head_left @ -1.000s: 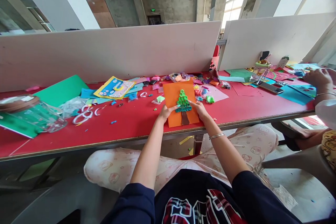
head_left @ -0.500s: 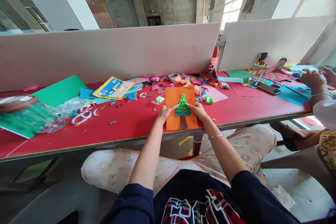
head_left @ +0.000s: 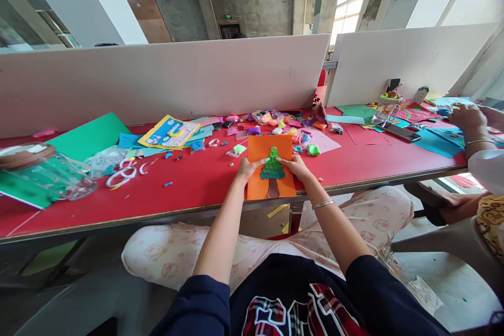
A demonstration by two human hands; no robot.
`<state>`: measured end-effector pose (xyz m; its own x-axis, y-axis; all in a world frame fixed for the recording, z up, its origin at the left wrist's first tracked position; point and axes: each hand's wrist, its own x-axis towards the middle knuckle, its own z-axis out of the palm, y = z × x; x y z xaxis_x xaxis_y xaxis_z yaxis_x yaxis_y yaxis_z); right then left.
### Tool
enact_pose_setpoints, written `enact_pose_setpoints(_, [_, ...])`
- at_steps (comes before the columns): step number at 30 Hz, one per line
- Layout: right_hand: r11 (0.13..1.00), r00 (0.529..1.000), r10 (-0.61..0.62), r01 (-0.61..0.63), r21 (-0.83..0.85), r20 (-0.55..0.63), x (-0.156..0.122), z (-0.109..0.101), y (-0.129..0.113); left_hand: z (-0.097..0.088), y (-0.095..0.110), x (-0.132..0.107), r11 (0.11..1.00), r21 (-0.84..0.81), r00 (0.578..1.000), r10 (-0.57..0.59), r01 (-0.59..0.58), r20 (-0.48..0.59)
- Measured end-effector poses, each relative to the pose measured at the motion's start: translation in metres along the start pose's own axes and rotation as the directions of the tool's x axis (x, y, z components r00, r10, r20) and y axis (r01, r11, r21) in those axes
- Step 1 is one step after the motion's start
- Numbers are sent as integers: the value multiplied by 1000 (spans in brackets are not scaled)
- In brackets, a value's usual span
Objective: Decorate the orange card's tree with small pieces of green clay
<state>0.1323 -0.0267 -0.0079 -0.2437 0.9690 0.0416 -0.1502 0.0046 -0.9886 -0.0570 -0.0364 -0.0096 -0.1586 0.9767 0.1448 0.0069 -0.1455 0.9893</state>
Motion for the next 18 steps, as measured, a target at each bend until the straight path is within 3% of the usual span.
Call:
enact_pose_setpoints(9, [999,1000,2,-3,-36,-30,-4,2,-7,2,2,-1,1000,2,999,-12,12,-45])
enact_pose_setpoints(14, [997,996,14,-20,-76,-84,1,0,-3,0,-3,2,997,72,1000,7,-6,-2])
enact_pose_setpoints(18, [983,989,-67,42,-179,-133,15,-4,7,-4,-14,11,984,179,987,23,5,-158])
